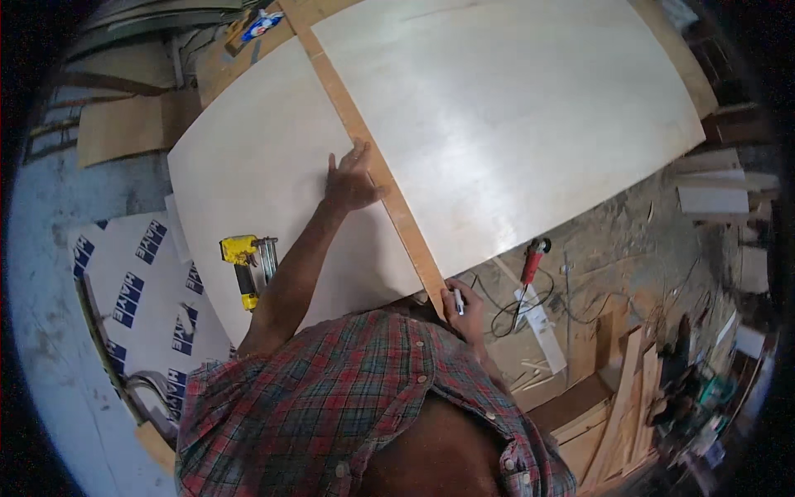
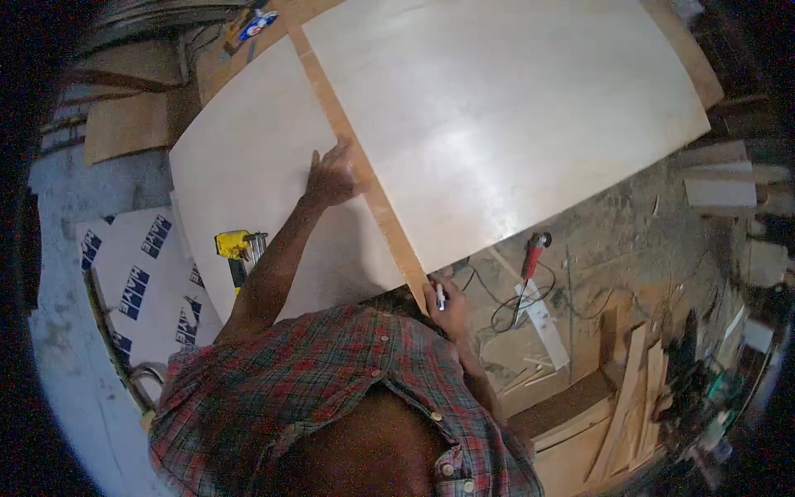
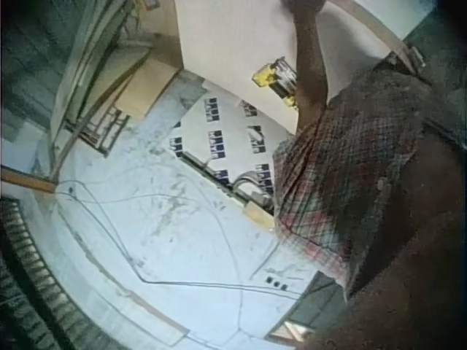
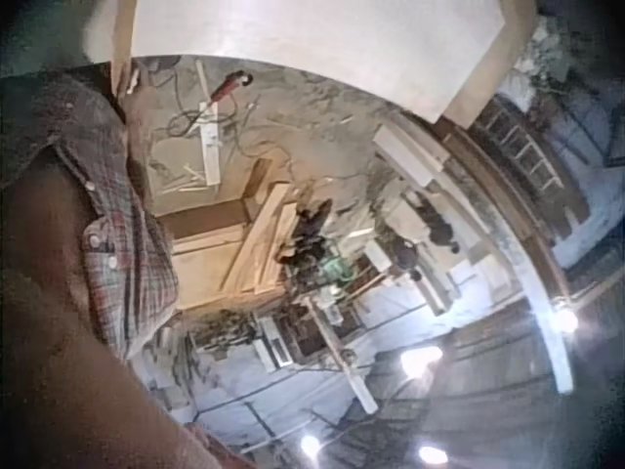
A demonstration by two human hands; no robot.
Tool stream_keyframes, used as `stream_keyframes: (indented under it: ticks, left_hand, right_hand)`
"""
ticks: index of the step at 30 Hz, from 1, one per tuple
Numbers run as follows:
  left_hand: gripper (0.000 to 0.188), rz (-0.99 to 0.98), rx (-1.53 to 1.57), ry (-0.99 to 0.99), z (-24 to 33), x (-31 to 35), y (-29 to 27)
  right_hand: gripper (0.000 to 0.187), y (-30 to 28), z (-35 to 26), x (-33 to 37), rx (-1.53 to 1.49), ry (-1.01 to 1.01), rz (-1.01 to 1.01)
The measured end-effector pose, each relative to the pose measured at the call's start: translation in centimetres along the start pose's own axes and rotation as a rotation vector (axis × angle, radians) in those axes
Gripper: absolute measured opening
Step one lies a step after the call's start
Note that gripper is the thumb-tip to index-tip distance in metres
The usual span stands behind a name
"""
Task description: The person uses a tape measure and a pen to mark points on a large wooden panel and a smaller wood strip, then aligns the strip across the panel and marks a line along its length.
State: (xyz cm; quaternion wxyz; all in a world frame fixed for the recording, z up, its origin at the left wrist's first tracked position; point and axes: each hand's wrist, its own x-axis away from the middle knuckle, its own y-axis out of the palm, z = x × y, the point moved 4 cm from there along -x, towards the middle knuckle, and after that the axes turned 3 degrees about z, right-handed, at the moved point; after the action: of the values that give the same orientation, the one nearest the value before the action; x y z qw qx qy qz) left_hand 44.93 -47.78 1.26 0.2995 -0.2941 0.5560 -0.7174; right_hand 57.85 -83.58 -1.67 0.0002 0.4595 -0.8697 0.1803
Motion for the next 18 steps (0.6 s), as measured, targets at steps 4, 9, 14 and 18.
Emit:
stream_keyframes:
  ticks: [4,9,14,18]
  left_hand:
    - [0.113,-0.129,-0.024,-0.047,1.1,-0.8,-1.8]
    - [0.119,-0.342,-0.103,-0.054,2.3,-1.6,-3.0]
    - [0.122,-0.339,-0.174,-0.07,2.5,-2.2,-2.2]
    - [0.122,-0.318,-0.296,0.027,2.5,-2.9,-0.6]
  right_hand:
    - [0.023,-6.0,-3.1,-4.1,0.083,-0.194,0.108]
    - [0.016,-5.4,-6.9,-15.2,-0.1,-0.136,-0.041]
    - [0.022,6.0,-12.2,-28.9,-0.135,-0.219,-0.08]
    - [0.025,14.6,-16.1,-38.5,-0.17,-0.292,-0.026]
